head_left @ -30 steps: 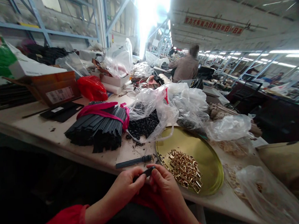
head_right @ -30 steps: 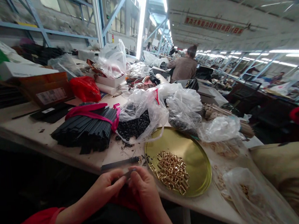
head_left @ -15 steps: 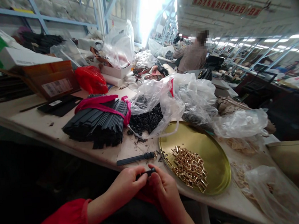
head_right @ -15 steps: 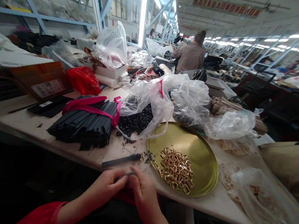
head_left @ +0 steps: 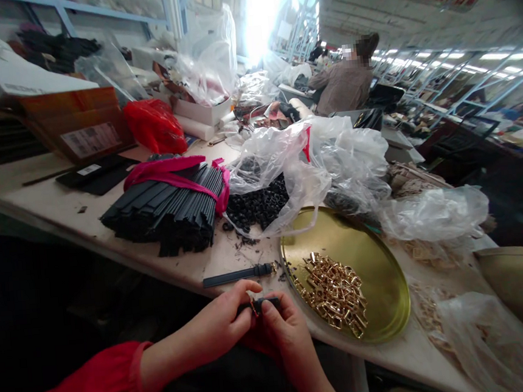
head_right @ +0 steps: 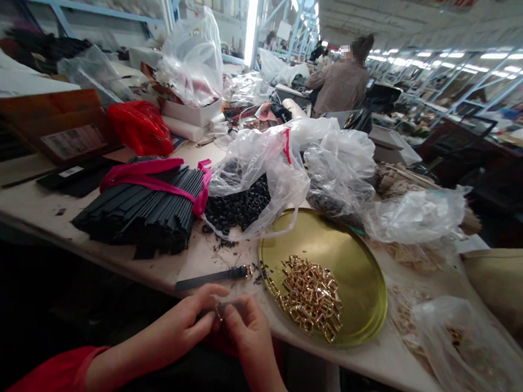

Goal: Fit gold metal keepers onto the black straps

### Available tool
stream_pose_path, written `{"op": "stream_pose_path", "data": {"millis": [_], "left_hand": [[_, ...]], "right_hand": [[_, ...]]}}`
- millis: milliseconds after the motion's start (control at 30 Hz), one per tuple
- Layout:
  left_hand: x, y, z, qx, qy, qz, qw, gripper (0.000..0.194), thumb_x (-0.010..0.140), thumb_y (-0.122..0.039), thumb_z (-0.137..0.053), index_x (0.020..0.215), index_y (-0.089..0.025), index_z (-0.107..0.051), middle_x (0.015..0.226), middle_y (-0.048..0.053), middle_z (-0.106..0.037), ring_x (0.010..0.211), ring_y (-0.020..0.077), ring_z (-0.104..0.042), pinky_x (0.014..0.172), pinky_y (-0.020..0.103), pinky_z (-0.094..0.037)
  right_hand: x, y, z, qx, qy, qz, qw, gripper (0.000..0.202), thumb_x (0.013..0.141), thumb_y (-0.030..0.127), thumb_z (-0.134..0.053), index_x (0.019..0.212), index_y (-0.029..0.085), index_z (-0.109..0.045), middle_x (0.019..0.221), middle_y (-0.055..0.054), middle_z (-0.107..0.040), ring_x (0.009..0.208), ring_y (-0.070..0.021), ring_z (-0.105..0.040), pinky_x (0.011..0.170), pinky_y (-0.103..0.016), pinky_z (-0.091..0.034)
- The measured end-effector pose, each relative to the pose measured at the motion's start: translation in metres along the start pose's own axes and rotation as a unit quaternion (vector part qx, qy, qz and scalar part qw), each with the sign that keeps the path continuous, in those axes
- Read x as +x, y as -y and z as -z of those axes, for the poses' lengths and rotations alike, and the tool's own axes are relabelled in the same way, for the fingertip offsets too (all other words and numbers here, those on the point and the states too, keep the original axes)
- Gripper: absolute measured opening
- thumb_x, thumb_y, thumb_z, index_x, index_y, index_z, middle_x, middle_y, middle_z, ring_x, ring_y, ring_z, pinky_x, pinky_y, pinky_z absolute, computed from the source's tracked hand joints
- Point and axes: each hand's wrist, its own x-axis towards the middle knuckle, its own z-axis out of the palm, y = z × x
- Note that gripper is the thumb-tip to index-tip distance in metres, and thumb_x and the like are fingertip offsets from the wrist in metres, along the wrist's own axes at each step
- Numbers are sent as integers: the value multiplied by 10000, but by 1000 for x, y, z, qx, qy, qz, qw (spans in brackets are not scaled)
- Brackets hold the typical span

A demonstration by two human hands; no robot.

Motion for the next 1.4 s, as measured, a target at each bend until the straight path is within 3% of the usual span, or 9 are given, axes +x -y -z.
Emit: {"op": "stream_pose_path", "data": {"millis": [200, 400, 533, 700, 800, 867, 967, 1067, 1400], "left_hand": [[-2, 2, 1, 5, -32, 28, 999, 255, 772, -254, -469, 1013, -171, -451, 748, -7, -628, 675, 154, -573, 617, 241, -418], [-10, 1, -2, 77, -77, 34, 994, 182, 743, -343, -541, 822, -180, -521, 722, -10, -610, 655, 151, -555, 580, 228, -391], [-16, -3, -4, 79, -77, 23, 994, 152, 728, -322, -561, 757, -173, -568, 721, -4, -619, 675, 154, -554, 609, 233, -397], [-22, -10, -5, -118, 3, 49, 992, 241, 732, -363, -561, 819, -139, -584, 713, -1, -593, 640, 133, -527, 547, 214, -400], [-24, -7, -4, -194, 17, 72, 978, 293, 708, -385, -588, 843, -126, -567, 705, -2, -587, 611, 117, -510, 536, 212, -397], [-23, -3, -3, -220, 29, 78, 972, 310, 699, -391, -602, 854, -124, -568, 716, 3, -599, 616, 115, -515, 551, 217, -403], [-20, 2, -2, -247, 54, 91, 963, 303, 696, -391, -616, 845, -129, -579, 717, 1, -614, 629, 121, -541, 584, 229, -420], [-16, 4, -1, -240, 80, 126, 959, 277, 678, -367, -635, 823, -135, -589, 730, -2, -635, 615, 119, -568, 588, 228, -424], [-10, 8, 1, -273, 158, 168, 934, 230, 642, -274, -652, 816, -140, -583, 638, -30, -642, 514, 94, -560, 491, 178, -391]], "right_hand": [[-13, 3, 1, -18, 0, 19, 1000, 408, 838, 544, -418, 773, 175, -578, 594, 15, -528, 542, -105, -465, 523, -223, -374], [-22, 8, -3, 25, 71, -65, 995, 391, 702, 537, -623, 849, 180, -565, 626, 17, -534, 532, -103, -454, 484, -210, -353], [-26, 9, -3, 26, 84, -53, 995, 357, 681, 504, -657, 746, 184, -512, 620, 25, -505, 546, -101, -443, 502, -212, -347], [-23, 11, -2, -97, -12, 50, 994, 314, 733, 448, -612, 669, 196, -435, 573, 64, -388, 515, -87, -364, 491, -215, -324], [-18, 12, -2, -200, -96, 106, 969, 254, 749, 357, -595, 669, 214, -401, 565, 76, -358, 503, -91, -354, 483, -220, -317], [-17, 12, -1, -257, -106, 124, 953, 157, 751, 287, -579, 763, 216, -440, 576, 73, -407, 507, -103, -395, 502, -230, -332], [-18, 14, 5, -332, -24, 132, 934, 90, 773, 264, -538, 839, 210, -508, 599, 49, -483, 534, -121, -445, 520, -242, -330], [-21, 18, 13, -380, 57, 123, 915, 90, 795, 280, -516, 746, 208, -537, 601, 35, -496, 545, -123, -445, 509, -243, -306], [-27, 24, 19, -412, 149, 68, 896, 62, 800, 241, -491, 768, 202, -527, 683, 15, -539, 620, -130, -469, 557, -240, -333]]}}
